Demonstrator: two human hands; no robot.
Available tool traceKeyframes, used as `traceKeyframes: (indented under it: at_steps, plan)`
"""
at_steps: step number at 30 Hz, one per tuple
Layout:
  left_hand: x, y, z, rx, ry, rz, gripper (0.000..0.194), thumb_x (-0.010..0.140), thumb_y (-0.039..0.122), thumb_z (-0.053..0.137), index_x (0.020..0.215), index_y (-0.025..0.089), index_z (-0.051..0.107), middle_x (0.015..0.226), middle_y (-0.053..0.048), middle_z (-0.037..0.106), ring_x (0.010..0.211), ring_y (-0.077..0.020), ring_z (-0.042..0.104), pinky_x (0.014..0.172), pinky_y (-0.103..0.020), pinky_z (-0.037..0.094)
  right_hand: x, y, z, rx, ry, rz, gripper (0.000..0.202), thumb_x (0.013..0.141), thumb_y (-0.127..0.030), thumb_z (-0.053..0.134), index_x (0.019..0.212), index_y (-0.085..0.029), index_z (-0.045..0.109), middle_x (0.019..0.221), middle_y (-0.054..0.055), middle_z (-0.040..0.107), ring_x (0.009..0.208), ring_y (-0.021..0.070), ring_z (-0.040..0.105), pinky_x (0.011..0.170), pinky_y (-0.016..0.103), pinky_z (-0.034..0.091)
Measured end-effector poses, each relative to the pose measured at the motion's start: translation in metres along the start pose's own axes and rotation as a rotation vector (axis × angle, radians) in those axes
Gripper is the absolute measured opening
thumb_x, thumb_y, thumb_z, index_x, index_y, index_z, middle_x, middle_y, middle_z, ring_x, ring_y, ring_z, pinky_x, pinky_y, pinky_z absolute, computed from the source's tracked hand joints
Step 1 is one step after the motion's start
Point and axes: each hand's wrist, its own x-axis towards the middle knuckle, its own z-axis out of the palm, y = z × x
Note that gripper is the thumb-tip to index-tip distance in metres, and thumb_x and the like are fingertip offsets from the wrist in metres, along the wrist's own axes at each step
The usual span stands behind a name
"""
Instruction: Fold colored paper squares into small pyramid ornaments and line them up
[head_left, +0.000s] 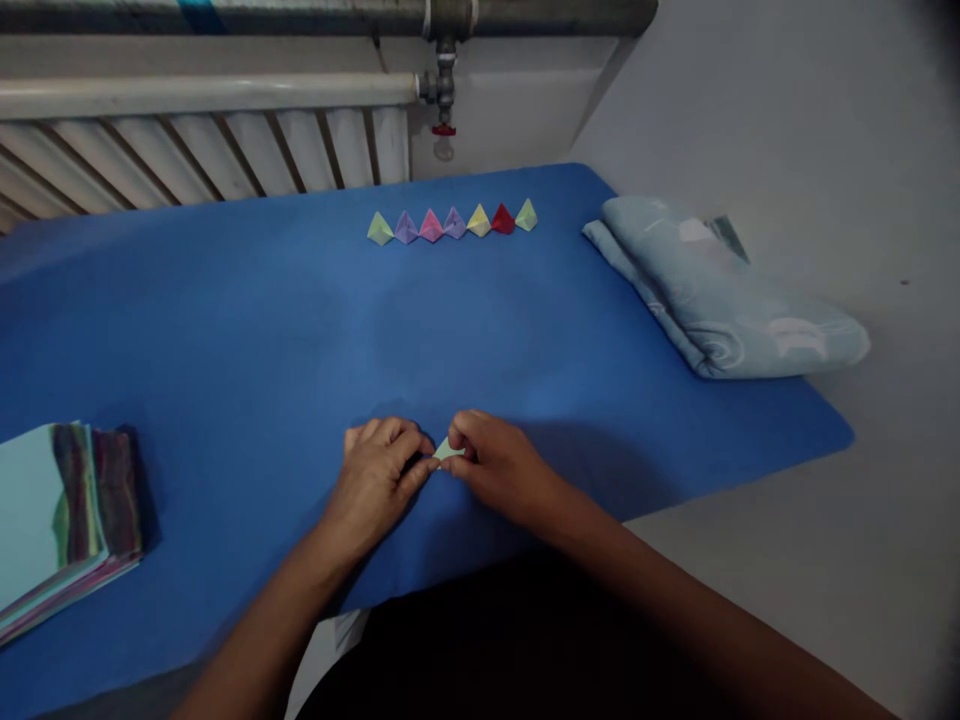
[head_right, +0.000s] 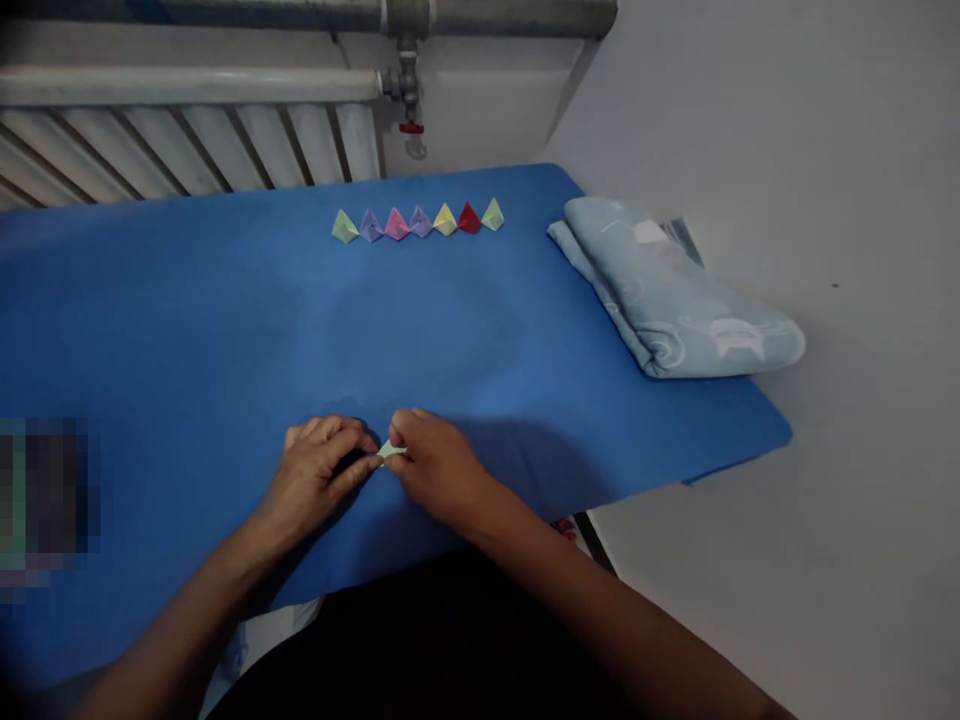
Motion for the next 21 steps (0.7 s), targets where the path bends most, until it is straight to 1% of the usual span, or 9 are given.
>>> traceKeyframes:
  at_steps: [4,9,13,16,18,21]
  plan:
    - [-0.002,-0.001,0.001,0.015,0.018,0.009,0.011,0.089,0.032,0.056,0.092,0.025,0.063,0.095,-0.001,0.063,0.089,-0.0194,0.051,0.081,-0.037,0.033,-0.001,0.005,-0.004,-0.042,-0.021,-0.048,0.015,0.075,-0.008,0.055,0.076,-0.020,0.045,0.072,-0.003,0.050,0.065,0.0113,0.043,0.061,0.024,0.030]
    - [-0.003,-0.003,0.003,0.012,0.042,0.010,0.011,0.088,0.032,0.057,0.092,0.025,0.064,0.095,-0.001,0.063,0.090,-0.0200,0.051,0.082,-0.038,0.033,-0.006,0.014,-0.015,-0.133,-0.039,-0.014,0.014,0.078,-0.012,0.057,0.075,-0.020,0.046,0.073,-0.002,0.051,0.065,0.0117,0.043,0.061,0.025,0.030]
    - [-0.004,-0.004,0.004,0.031,0.075,0.039,0.011,0.088,0.032,0.057,0.093,0.025,0.065,0.095,-0.002,0.063,0.090,-0.0205,0.052,0.081,-0.039,0.035,-0.010,0.018,-0.022,-0.179,-0.044,-0.034,0.013,0.079,-0.012,0.057,0.076,-0.020,0.048,0.076,-0.001,0.052,0.069,0.0124,0.045,0.062,0.025,0.031]
    - [-0.006,0.000,0.005,0.112,0.149,0.106,0.016,0.088,0.031,0.057,0.101,0.025,0.064,0.099,-0.005,0.063,0.091,-0.0216,0.053,0.080,-0.039,0.037,-0.012,0.018,-0.022,-0.208,-0.021,-0.034,0.013,0.077,-0.009,0.057,0.076,-0.019,0.049,0.076,0.000,0.052,0.072,0.0137,0.046,0.065,0.026,0.032]
    - [-0.006,0.003,0.007,0.165,0.189,0.195,0.019,0.091,0.023,0.052,0.106,0.023,0.064,0.103,-0.007,0.064,0.093,-0.0220,0.053,0.080,-0.039,0.039,-0.013,0.018,-0.022,-0.179,-0.001,-0.035,0.015,0.075,-0.005,0.055,0.078,-0.019,0.051,0.078,0.000,0.053,0.073,0.0134,0.047,0.067,0.026,0.034]
    - [-0.006,0.007,0.008,0.180,0.162,0.325,0.026,0.093,0.014,0.043,0.107,0.019,0.064,0.104,-0.008,0.066,0.091,-0.0206,0.055,0.078,-0.037,0.043,-0.017,0.019,-0.023,-0.082,0.018,-0.030,0.017,0.073,-0.006,0.057,0.083,-0.019,0.054,0.081,-0.001,0.056,0.072,0.0125,0.049,0.069,0.026,0.037]
